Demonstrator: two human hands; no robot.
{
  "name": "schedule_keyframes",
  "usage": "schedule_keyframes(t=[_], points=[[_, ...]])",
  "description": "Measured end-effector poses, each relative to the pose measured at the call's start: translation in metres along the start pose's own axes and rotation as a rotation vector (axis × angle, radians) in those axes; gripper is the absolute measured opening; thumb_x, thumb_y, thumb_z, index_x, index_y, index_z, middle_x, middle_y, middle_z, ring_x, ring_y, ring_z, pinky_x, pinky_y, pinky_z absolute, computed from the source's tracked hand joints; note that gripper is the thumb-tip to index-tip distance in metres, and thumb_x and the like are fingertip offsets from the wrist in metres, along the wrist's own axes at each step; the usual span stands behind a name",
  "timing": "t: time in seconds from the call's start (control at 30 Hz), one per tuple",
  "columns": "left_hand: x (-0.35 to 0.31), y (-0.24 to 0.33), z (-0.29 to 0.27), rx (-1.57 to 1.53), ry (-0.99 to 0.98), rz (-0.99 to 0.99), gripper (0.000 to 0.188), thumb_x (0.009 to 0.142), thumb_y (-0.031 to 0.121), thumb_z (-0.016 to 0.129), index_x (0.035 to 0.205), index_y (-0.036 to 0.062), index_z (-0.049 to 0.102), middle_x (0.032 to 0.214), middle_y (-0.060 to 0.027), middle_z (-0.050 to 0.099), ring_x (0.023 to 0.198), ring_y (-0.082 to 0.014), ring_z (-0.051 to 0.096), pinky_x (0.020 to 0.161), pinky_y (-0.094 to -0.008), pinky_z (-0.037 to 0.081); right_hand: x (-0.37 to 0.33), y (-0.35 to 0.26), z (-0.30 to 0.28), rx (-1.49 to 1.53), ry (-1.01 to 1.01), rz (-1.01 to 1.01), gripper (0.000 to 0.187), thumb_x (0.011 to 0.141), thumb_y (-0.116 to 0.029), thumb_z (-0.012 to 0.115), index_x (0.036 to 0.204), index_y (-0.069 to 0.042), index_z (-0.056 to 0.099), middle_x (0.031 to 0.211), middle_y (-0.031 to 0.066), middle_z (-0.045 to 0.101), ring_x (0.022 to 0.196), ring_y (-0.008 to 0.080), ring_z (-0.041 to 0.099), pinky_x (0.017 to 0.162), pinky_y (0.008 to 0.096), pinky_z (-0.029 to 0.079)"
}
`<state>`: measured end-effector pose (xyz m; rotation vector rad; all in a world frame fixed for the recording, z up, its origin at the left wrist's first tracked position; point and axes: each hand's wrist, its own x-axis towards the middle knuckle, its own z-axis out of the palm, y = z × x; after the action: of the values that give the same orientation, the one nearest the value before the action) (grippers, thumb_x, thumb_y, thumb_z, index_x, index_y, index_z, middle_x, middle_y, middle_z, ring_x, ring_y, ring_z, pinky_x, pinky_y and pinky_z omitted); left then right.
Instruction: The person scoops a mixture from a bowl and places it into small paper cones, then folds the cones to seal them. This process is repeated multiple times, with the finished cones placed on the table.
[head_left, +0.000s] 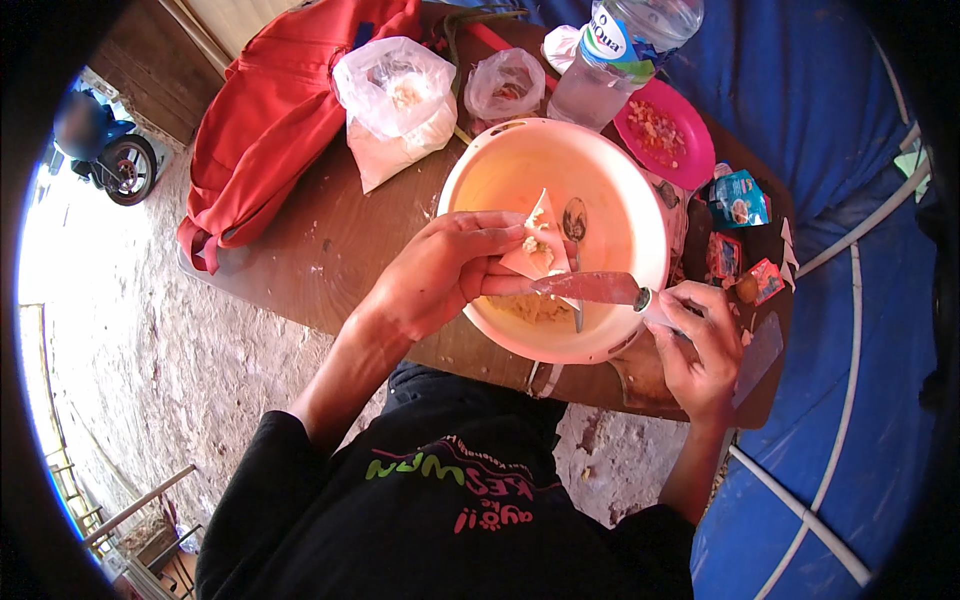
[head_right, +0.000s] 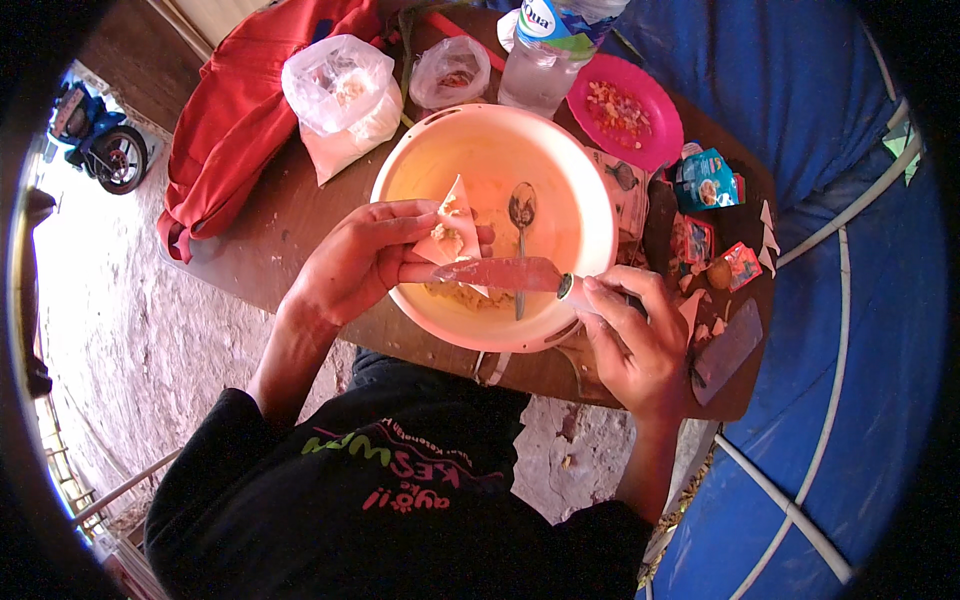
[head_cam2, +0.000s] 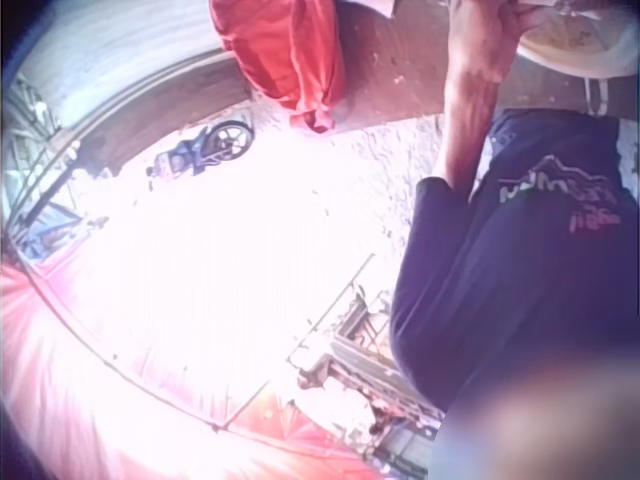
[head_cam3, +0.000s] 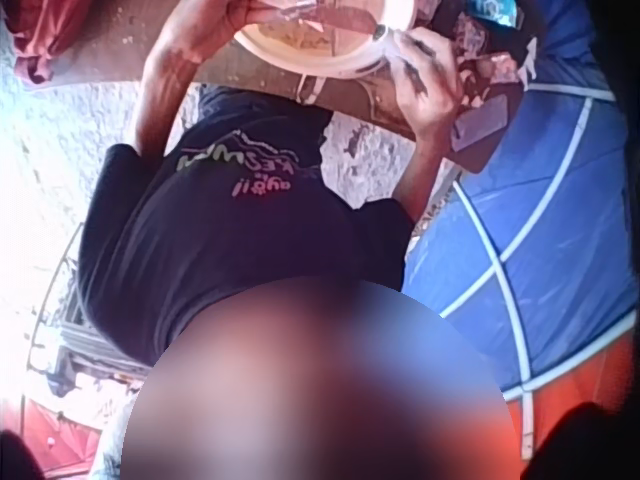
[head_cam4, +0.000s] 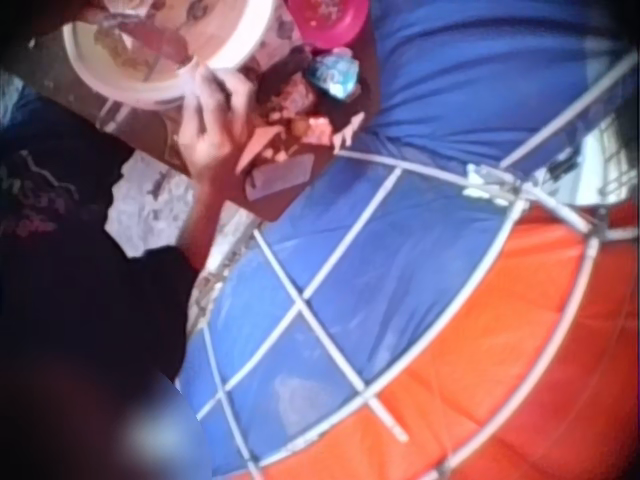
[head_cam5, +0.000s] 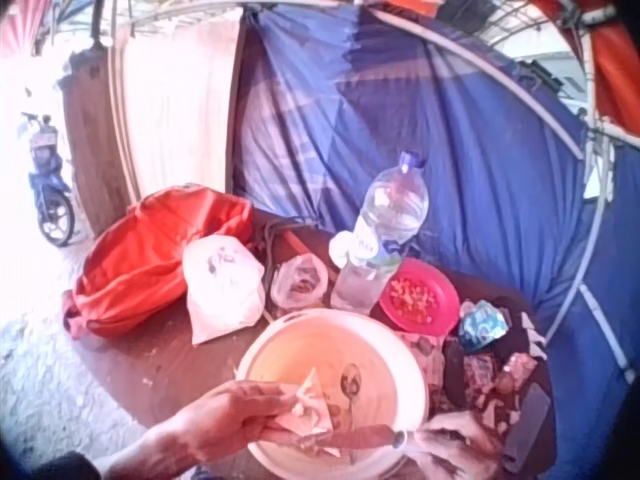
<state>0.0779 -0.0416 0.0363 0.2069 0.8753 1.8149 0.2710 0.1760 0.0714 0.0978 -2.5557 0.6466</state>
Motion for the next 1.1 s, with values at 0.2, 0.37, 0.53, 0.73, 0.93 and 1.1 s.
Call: schedule_keyframes(t=[0.2,0.37,0.53,0.73,0.93,1.1], points=[[-0.001,0.0,0.004,0.035,-0.028,0.005,0.034,0.103,0.01,0.048,0.126,-0.0133,0.054,0.119,-0.0219,0.066,0.108,-0.0259,0.068,0.096,-0.0345,0.057,0.002,0.002,0.003,-0.042,0.006,-0.008,0.04,0.076,0.006,0.077,0.113,-0.006,0.067,0.104,0.0143,0.065,0.091,0.0304,0.067,0.072,0.0381,0.055],[-0.002,-0.002,-0.001,0.049,-0.049,-0.038,0.032,0.102,0.011,0.05,0.124,-0.012,0.056,0.115,-0.0188,0.068,0.101,-0.0231,0.071,0.091,-0.032,0.058,0.002,0.007,0.009,0.022,0.004,0.046,0.039,0.075,0.008,0.077,0.111,-0.004,0.068,0.105,0.0137,0.064,0.092,0.0272,0.068,0.076,0.0355,0.057],[0.002,-0.008,-0.004,0.053,-0.03,-0.059,0.03,0.102,0.01,0.05,0.122,-0.0112,0.056,0.115,-0.018,0.068,0.101,-0.0235,0.071,0.093,-0.0333,0.057,0.001,0.009,0.012,0.189,-0.002,0.1,0.039,0.075,0.011,0.076,0.11,-0.001,0.068,0.106,0.0134,0.064,0.095,0.0247,0.068,0.081,0.0321,0.058],[0.004,-0.01,0.001,0.077,-0.068,-0.066,0.031,0.103,0.009,0.049,0.125,-0.0123,0.055,0.117,-0.0194,0.067,0.106,-0.0256,0.069,0.096,-0.0352,0.056,0.003,0.005,0.009,0.1,0.031,0.137,0.037,0.077,0.009,0.075,0.112,-0.001,0.068,0.108,0.0133,0.065,0.096,0.0252,0.068,0.081,0.0335,0.056],[-0.001,-0.008,0.008,0.175,-0.052,-0.022,0.031,0.103,0.008,0.047,0.128,-0.009,0.055,0.12,-0.0187,0.066,0.108,-0.0255,0.068,0.097,-0.0357,0.056,0.007,0.006,0.011,0.07,0.041,0.159,0.037,0.08,0.006,0.074,0.116,-0.001,0.067,0.109,0.0135,0.065,0.097,0.0255,0.068,0.081,0.0338,0.055],[-0.001,-0.006,0.007,0.178,-0.036,-0.047,0.032,0.103,0.008,0.047,0.129,-0.0078,0.055,0.122,-0.0179,0.065,0.109,-0.0252,0.068,0.097,-0.0364,0.055,0.009,0.009,0.015,0.058,0.057,0.105,0.038,0.08,0.008,0.073,0.117,-0.002,0.066,0.108,0.0133,0.064,0.096,0.0266,0.067,0.08,0.0341,0.056]])
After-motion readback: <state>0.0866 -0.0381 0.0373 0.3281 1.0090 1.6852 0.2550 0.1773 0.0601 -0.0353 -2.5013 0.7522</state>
